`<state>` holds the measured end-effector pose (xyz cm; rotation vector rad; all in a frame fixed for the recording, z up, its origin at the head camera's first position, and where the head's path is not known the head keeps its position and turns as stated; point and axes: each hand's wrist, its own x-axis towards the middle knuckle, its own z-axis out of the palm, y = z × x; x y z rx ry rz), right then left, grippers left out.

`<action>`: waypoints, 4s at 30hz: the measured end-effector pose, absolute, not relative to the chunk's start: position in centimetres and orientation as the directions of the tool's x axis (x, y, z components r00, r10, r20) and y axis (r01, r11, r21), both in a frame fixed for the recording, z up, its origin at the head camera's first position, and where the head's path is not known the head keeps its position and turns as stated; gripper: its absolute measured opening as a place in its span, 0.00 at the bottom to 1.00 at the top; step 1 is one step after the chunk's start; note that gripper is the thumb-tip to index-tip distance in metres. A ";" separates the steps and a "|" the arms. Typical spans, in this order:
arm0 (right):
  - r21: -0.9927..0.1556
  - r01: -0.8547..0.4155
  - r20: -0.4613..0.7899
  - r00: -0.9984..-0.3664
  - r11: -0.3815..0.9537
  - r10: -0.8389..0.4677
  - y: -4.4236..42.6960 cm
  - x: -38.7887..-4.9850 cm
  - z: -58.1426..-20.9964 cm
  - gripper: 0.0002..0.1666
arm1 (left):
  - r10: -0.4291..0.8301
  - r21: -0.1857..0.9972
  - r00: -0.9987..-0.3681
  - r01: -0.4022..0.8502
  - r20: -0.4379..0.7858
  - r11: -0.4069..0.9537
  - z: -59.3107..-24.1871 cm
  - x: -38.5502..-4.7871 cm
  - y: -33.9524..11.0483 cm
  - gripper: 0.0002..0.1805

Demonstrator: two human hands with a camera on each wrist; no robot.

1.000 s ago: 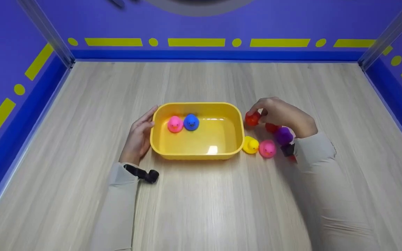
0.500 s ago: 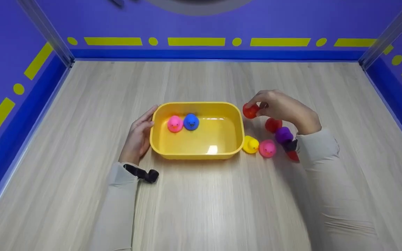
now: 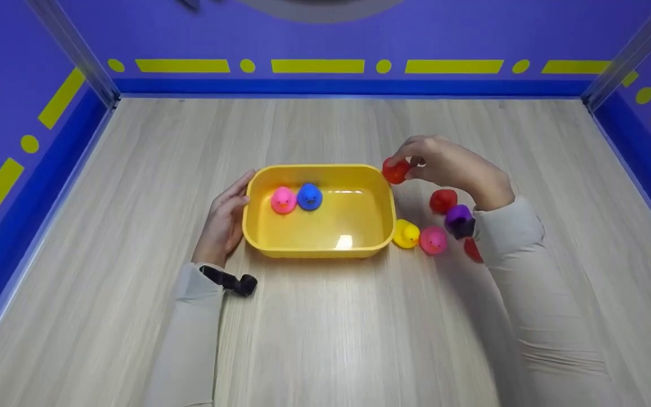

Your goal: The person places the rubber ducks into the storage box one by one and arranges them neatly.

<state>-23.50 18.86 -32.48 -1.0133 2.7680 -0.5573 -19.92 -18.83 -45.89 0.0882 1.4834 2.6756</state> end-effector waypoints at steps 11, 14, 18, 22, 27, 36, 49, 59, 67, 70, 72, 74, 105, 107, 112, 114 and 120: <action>-0.405 -0.569 -0.057 -0.766 0.715 -0.641 17.1 -24.1 -32.1 0.23 | 0.100 0.852 -0.995 -0.040 0.015 -0.522 -46.0 -19.9 -18.9 0.31; -0.407 -0.570 -0.065 -0.762 0.714 -0.645 16.4 -24.2 -32.0 0.23 | 0.102 0.860 -0.995 -0.037 0.018 -0.509 -45.9 -19.9 -19.0 0.31; -0.402 -0.556 -0.096 -0.764 0.727 -0.638 15.4 -24.4 -32.1 0.23 | 0.103 0.861 -0.995 -0.040 0.014 -0.507 -45.9 -19.8 -19.0 0.31; -0.402 -0.538 -0.128 -0.769 0.741 -0.627 14.6 -24.6 -32.2 0.22 | 0.100 0.857 -0.995 -0.041 0.012 -0.514 -45.8 -19.8 -18.9 0.31; -0.433 -0.495 -0.168 -0.777 0.754 -0.607 14.1 -24.6 -32.1 0.22 | 0.105 0.852 -0.994 -0.044 0.012 -0.522 -45.8 -19.9 -18.8 0.31; -0.452 -0.487 -0.188 -0.767 0.747 -0.613 13.1 -24.5 -32.1 0.20 | 0.094 0.861 -0.996 -0.041 0.008 -0.507 -45.7 -20.0 -18.8 0.31; -0.460 -0.476 -0.241 -0.746 0.750 -0.621 10.2 -24.3 -32.8 0.19 | 0.109 0.850 -0.994 -0.042 0.018 -0.525 -45.9 -19.9 -19.0 0.32; -0.390 -0.467 -0.294 -0.753 0.793 -0.588 9.3 -24.4 -33.5 0.21 | 0.102 0.848 -0.995 -0.041 0.016 -0.528 -45.9 -19.9 -18.8 0.31; -0.380 -0.441 -0.340 -0.750 0.813 -0.567 8.7 -24.8 -33.8 0.20 | 0.098 0.844 -0.995 -0.037 0.019 -0.535 -46.0 -20.0 -18.9 0.31; -0.373 -0.445 -0.342 -0.750 0.814 -0.566 8.4 -25.0 -34.1 0.19 | 0.099 0.854 -0.995 -0.035 0.018 -0.518 -46.0 -20.0 -18.9 0.31; -0.366 -0.451 -0.342 -0.748 0.814 -0.569 8.3 -25.1 -34.3 0.19 | 0.100 0.859 -0.995 -0.033 0.021 -0.511 -46.0 -19.9 -18.9 0.31; -0.361 -0.451 -0.348 -0.747 0.816 -0.567 8.1 -25.2 -34.4 0.19 | 0.101 0.862 -0.995 -0.033 0.021 -0.506 -46.0 -19.9 -18.9 0.31; -0.306 -0.353 -0.507 -0.726 0.884 -0.465 7.0 -25.7 -35.0 0.27 | 0.110 0.865 -0.994 -0.042 0.015 -0.501 -45.9 -20.0 -18.9 0.32; -0.307 -0.349 -0.509 -0.725 0.885 -0.463 7.0 -25.6 -35.0 0.27 | 0.112 0.864 -0.994 -0.043 0.015 -0.502 -45.9 -20.0 -18.9 0.32; -0.314 -0.353 -0.507 -0.723 0.881 -0.470 7.0 -25.5 -34.9 0.26 | 0.105 0.858 -0.994 -0.044 0.012 -0.512 -45.9 -20.0 -18.9 0.32; -0.319 -0.350 -0.507 -0.722 0.881 -0.471 7.0 -25.5 -34.9 0.26 | 0.104 0.857 -0.995 -0.042 0.014 -0.514 -45.9 -20.0 -18.9 0.32; -0.338 -0.336 -0.498 -0.729 0.879 -0.470 7.2 -25.3 -34.6 0.25 | 0.111 0.855 -0.994 -0.046 0.013 -0.516 -45.9 -20.0 -18.9 0.32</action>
